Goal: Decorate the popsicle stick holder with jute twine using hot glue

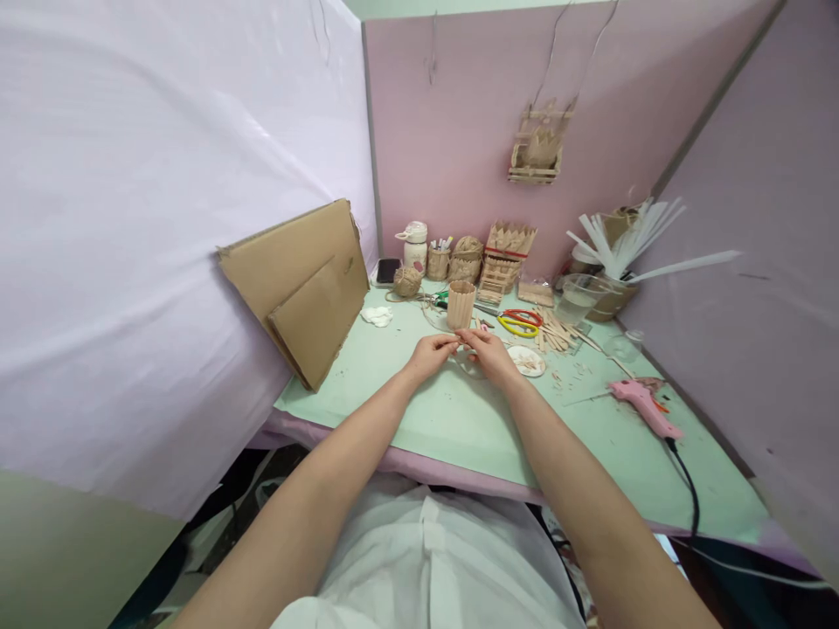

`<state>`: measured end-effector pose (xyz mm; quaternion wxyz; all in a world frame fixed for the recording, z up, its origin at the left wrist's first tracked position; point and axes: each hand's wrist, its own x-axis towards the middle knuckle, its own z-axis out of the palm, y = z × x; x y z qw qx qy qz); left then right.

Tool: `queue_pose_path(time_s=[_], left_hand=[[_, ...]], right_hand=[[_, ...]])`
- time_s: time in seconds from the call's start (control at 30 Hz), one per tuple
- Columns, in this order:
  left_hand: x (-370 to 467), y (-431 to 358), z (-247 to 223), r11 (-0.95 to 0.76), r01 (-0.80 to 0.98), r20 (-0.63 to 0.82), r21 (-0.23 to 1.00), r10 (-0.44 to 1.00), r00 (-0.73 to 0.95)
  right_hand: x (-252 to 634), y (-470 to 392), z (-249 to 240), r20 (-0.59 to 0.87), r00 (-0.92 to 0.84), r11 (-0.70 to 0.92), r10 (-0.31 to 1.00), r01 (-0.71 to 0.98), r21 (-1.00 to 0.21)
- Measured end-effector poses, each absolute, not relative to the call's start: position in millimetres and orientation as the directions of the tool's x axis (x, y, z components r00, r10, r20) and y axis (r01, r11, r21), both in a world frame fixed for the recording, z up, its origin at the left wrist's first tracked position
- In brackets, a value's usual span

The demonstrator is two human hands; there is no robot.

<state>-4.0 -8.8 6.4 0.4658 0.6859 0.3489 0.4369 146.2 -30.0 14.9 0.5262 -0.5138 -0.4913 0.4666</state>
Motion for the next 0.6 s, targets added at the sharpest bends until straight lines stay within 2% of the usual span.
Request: queue_pose_path(time_s=[0.1,0.2,0.3,0.47,0.6], left_hand=[[-3.3,-9.7,4.0,-0.325,0.102,0.257,0.940,0.875,0.411],[-2.6,-8.2,1.8,-0.336,0.097,0.272,0.937,0.875,0.400],[-4.0,-5.3,2.7,-0.375,0.058,0.329,0.925,0.870,0.366],[-7.8,-2.0,5.4,-0.458,0.018,0.431,0.889,0.849,0.306],[-6.9,-2.5,3.1,-0.552,0.140,0.478,0.822,0.803,0.356]], right_hand=[[145.0,-31.8,17.1,0.001,0.036,0.003,0.999,-0.078,-0.997],[144.8,-31.9,18.4,-0.002,0.098,0.009,0.995,-0.113,-0.994],[145.7,-30.3,17.9,0.043,0.186,0.057,0.982,-0.071,-0.996],[143.2,-30.5,15.3,0.079,0.140,0.071,0.987,0.066,-0.995],[138.2,-32.3,12.1,0.053,0.054,0.050,0.997,0.065,-0.997]])
